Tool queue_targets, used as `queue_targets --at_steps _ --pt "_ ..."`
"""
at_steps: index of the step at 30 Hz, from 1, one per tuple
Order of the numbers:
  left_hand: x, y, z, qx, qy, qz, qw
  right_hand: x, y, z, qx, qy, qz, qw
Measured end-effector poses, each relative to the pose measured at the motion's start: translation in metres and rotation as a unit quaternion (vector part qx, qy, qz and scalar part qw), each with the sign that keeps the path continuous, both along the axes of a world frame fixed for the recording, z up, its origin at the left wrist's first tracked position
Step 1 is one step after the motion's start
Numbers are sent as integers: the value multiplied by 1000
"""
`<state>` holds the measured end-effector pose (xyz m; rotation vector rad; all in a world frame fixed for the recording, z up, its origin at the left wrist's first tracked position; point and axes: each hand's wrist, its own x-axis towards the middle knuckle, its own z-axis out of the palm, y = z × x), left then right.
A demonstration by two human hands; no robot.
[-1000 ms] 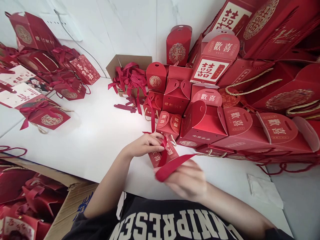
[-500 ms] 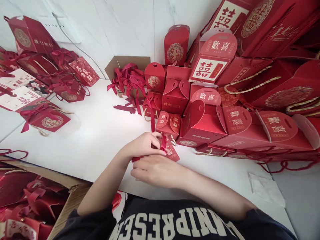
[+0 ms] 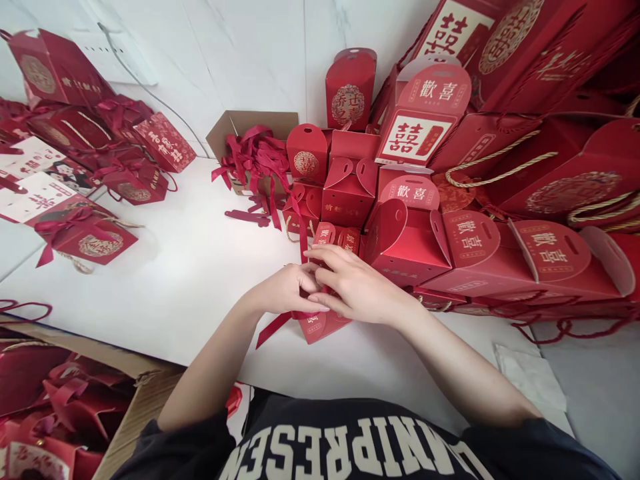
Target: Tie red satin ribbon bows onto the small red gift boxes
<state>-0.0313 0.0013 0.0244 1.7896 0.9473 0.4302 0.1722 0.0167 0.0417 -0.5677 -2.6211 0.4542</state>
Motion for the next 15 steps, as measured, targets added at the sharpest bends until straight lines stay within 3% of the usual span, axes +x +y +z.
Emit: queue_targets --at_steps 5,10,15 --pt "-2 4 -6 19 -63 -31 997 20 -5 10 20 36 55 998" --pt "-7 9 -13 2 -87 -55 995 44 -28 4 96 24 67 993" --pt "-8 11 -17 7 -100 -57 993 48 -53 -4 208 -21 70 975"
